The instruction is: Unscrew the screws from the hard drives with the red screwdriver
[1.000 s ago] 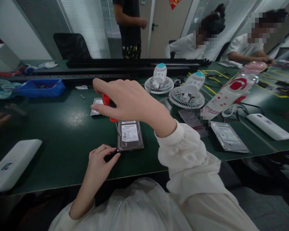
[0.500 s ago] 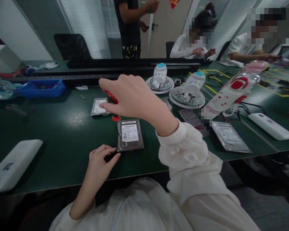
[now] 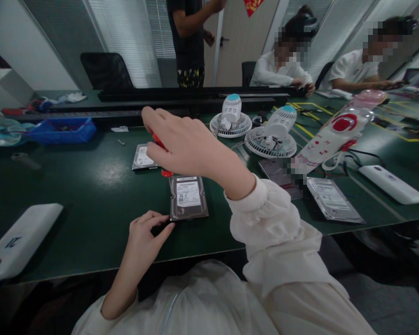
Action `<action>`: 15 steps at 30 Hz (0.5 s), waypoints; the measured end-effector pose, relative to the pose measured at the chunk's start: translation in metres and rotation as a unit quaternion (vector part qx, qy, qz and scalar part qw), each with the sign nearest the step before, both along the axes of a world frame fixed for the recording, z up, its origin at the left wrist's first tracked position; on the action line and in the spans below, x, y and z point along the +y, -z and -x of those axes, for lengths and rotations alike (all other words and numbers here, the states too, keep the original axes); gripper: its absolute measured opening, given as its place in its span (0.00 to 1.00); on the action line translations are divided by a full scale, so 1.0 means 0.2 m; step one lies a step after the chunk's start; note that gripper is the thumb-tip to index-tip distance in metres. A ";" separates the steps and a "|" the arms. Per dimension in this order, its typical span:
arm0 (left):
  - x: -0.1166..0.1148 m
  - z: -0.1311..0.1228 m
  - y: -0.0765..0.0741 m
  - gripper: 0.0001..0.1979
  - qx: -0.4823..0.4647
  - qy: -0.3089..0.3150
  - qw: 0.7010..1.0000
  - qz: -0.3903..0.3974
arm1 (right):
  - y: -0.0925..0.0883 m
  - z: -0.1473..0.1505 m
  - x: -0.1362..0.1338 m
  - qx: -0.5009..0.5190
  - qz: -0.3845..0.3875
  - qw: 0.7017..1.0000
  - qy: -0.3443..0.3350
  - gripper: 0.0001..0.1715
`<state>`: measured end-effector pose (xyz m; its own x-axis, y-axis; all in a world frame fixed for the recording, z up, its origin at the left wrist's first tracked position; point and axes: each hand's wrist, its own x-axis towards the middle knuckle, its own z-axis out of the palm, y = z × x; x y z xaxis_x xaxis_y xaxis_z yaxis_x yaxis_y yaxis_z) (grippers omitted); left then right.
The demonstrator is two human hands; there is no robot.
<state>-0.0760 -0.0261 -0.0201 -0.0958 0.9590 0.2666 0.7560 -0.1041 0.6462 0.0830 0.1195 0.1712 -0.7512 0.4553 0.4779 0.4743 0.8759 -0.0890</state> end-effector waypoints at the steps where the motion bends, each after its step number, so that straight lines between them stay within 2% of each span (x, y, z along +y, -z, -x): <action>1: 0.00 0.00 0.00 0.04 0.001 -0.001 1.000 0.000 | 0.00 -0.01 0.01 0.001 0.015 0.999 -0.037 0.09; 4: 0.00 0.00 0.00 0.04 0.005 -0.002 1.000 -0.001 | 0.00 -0.02 0.03 -0.001 0.050 0.992 -0.116 0.11; 6: 0.00 0.00 0.00 0.05 0.005 0.001 1.000 -0.002 | 0.00 -0.02 0.03 0.002 0.046 0.990 -0.130 0.10; 8: 0.00 0.00 0.00 0.05 0.007 0.001 1.000 -0.002 | 0.00 -0.01 0.03 0.003 0.024 0.995 -0.098 0.12; 12: 0.00 0.00 0.00 0.05 0.012 0.003 1.000 0.005 | -0.01 0.01 0.00 -0.026 -0.002 1.000 0.016 0.22; 13: 0.00 0.00 0.00 0.05 0.014 0.001 1.000 0.007 | -0.02 0.01 -0.01 -0.031 -0.001 0.999 0.021 0.22; 15: 0.00 0.00 0.00 0.05 0.017 -0.002 1.000 0.009 | -0.02 0.00 -0.01 -0.034 0.007 0.999 -0.010 0.17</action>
<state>-0.0763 -0.0260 -0.0191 -0.0907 0.9634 0.2524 0.7777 -0.0898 0.6221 0.0839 0.1171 0.1762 -0.7904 0.4469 0.4191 0.4624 0.8839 -0.0704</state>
